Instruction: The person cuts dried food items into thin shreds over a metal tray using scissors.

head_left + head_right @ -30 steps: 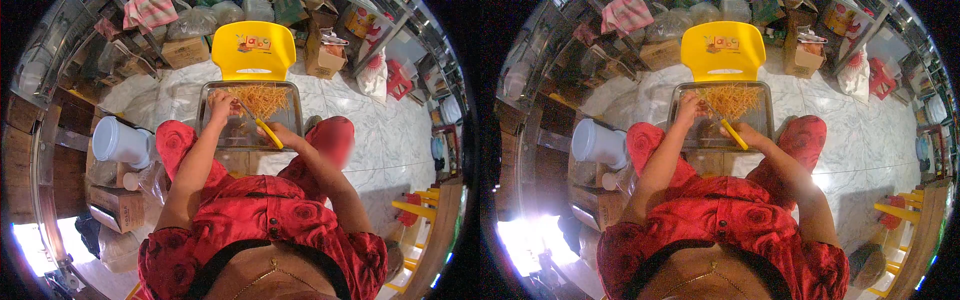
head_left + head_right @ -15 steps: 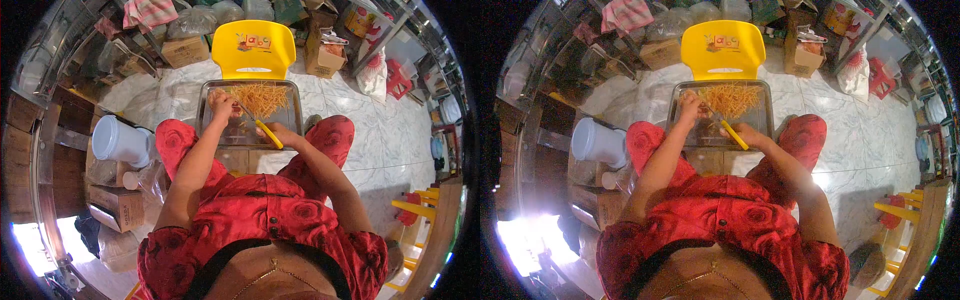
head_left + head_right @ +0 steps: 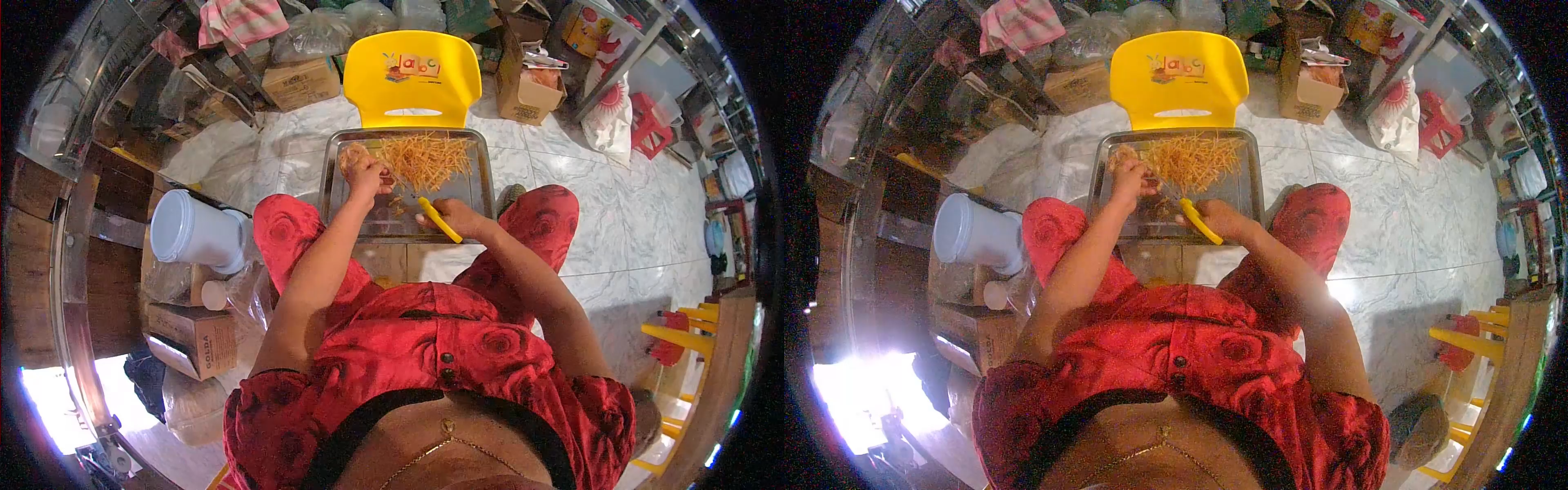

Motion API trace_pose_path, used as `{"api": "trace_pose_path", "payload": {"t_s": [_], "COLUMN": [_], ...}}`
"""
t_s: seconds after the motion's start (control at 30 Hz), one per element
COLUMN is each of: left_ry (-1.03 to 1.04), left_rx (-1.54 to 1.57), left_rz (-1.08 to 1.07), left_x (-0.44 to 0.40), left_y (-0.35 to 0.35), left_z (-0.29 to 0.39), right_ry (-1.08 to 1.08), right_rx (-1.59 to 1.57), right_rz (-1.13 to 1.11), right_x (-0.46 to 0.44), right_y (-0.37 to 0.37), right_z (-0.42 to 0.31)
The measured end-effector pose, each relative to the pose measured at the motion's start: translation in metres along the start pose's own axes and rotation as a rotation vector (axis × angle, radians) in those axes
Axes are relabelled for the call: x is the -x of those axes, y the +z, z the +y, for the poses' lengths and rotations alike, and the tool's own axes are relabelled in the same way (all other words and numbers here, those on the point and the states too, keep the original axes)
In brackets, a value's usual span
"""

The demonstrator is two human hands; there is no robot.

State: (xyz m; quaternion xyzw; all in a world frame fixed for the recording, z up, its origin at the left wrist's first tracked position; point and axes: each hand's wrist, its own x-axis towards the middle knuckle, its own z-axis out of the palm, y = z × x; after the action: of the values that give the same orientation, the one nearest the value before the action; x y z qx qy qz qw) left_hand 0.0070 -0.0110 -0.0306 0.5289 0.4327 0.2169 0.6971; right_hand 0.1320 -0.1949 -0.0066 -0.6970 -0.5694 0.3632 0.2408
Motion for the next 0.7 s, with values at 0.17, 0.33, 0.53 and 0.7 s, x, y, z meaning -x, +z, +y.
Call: {"api": "trace_pose_path", "payload": {"t_s": [0.17, 0.33, 0.53, 0.7], "left_ry": [0.042, 0.041, 0.023, 0.042], "left_rx": [0.048, 0.002, -0.140, -0.273], "left_rz": [0.022, 0.014, 0.052, 0.019], "left_x": [0.003, 0.002, 0.001, -0.007], "left_y": [0.001, 0.000, 0.001, -0.002], "left_z": [-0.005, -0.007, -0.011, -0.026], "right_ry": [0.084, 0.105, 0.121, 0.165], "right_rx": [0.091, 0.133, 0.170, 0.290], "right_rz": [-0.054, -0.066, -0.079, -0.071], "right_x": [0.003, -0.001, 0.003, 0.006], "right_y": [-0.005, -0.002, -0.005, -0.006], "right_z": [-0.008, 0.000, -0.002, -0.003]}}
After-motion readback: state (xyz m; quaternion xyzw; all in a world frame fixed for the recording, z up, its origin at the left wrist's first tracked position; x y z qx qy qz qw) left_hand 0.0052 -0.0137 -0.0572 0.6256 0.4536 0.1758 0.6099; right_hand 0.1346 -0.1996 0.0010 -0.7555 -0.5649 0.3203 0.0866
